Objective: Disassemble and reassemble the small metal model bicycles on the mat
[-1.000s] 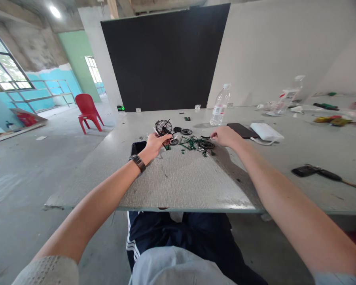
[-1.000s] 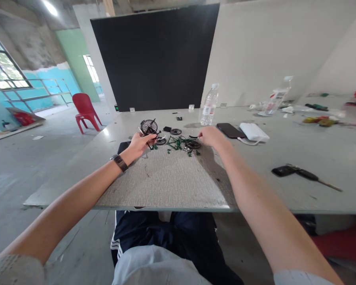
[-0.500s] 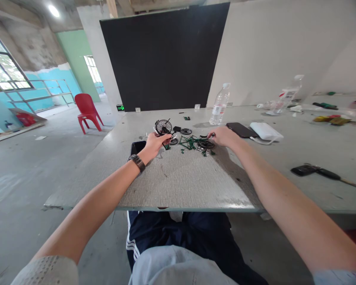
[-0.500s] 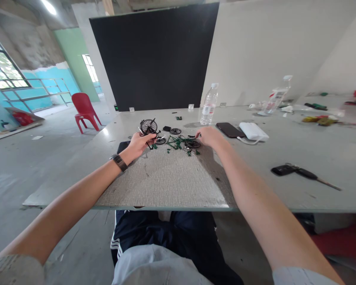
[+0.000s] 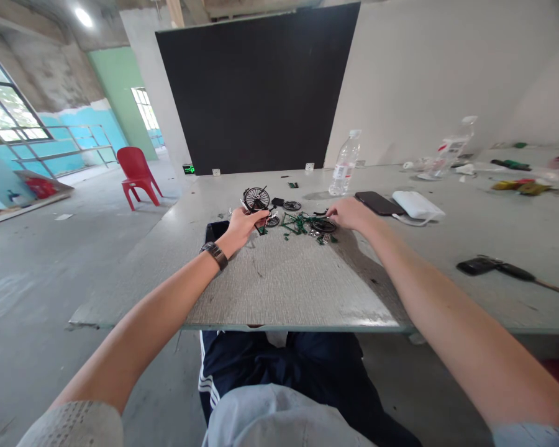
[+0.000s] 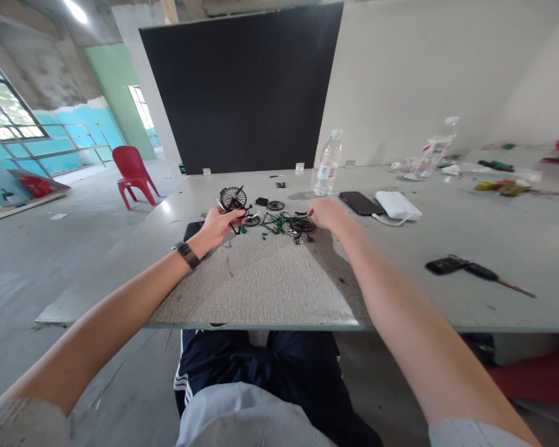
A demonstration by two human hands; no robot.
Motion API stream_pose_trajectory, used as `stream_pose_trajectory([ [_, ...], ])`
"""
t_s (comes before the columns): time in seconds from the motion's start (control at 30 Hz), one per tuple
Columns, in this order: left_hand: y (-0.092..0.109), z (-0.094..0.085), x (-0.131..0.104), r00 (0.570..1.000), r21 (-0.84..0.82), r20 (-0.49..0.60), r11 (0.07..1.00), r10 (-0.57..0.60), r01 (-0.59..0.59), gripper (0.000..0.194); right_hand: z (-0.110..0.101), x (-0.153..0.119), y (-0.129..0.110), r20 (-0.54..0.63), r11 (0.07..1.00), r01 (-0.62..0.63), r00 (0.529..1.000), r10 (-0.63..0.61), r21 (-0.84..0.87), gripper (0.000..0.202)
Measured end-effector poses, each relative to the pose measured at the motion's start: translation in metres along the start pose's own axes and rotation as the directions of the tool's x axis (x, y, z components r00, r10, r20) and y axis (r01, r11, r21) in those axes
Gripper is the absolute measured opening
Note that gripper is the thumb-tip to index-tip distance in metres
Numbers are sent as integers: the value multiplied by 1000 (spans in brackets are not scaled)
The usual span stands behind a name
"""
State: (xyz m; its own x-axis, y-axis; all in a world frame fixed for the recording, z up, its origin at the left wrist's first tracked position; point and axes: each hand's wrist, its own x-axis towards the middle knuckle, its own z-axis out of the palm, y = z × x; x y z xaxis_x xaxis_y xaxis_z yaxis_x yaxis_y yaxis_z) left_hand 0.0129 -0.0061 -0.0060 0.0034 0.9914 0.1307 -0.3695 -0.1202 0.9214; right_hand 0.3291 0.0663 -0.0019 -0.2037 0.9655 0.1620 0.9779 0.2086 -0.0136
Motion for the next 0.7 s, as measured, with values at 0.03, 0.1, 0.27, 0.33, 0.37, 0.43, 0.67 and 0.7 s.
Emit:
stream_pose_trajectory([
  [0.03, 0, 0, 0, 1000, 2, -1, 1000, -3, 3, 13, -1, 0, -1, 0, 1000, 0, 1000, 0, -5, 33],
  [0.1, 1, 1, -1, 1000, 8, -7, 1000, -9, 9, 12, -3, -1, -2, 9, 1000, 3, 1000, -3, -22, 33],
  [0.27, 3, 2, -3, 1000, 23, -18, 1000, -19, 19, 11, -7, -3, -3, 19, 997, 11, 1000, -10, -71, 36],
  [0.33, 2, 2, -2, 1000, 18, -17, 1000, -16, 16, 11, -6, -4, -3, 8, 997, 8, 1000, -7, -76, 36],
  [0.37, 2, 2, -2, 1000, 14, -16, 1000, -14, 14, 12, -6, -4, -3, 6, 997, 6, 1000, -6, -75, 36],
  [0.43, 1, 2, -1, 1000, 12, -13, 1000, -9, 9, 12, -5, -4, -3, 3, 998, 5, 1000, -4, -70, 37],
  [0.67, 1, 1, -1, 1000, 19, -8, 1000, -5, 5, 12, -8, -4, -8, 53, 997, -36, 998, 39, -65, 35],
  [0.7, 1, 1, -1, 1000, 17, -7, 1000, -5, 5, 12, -9, -5, -9, 54, 997, -41, 998, 45, -67, 35],
])
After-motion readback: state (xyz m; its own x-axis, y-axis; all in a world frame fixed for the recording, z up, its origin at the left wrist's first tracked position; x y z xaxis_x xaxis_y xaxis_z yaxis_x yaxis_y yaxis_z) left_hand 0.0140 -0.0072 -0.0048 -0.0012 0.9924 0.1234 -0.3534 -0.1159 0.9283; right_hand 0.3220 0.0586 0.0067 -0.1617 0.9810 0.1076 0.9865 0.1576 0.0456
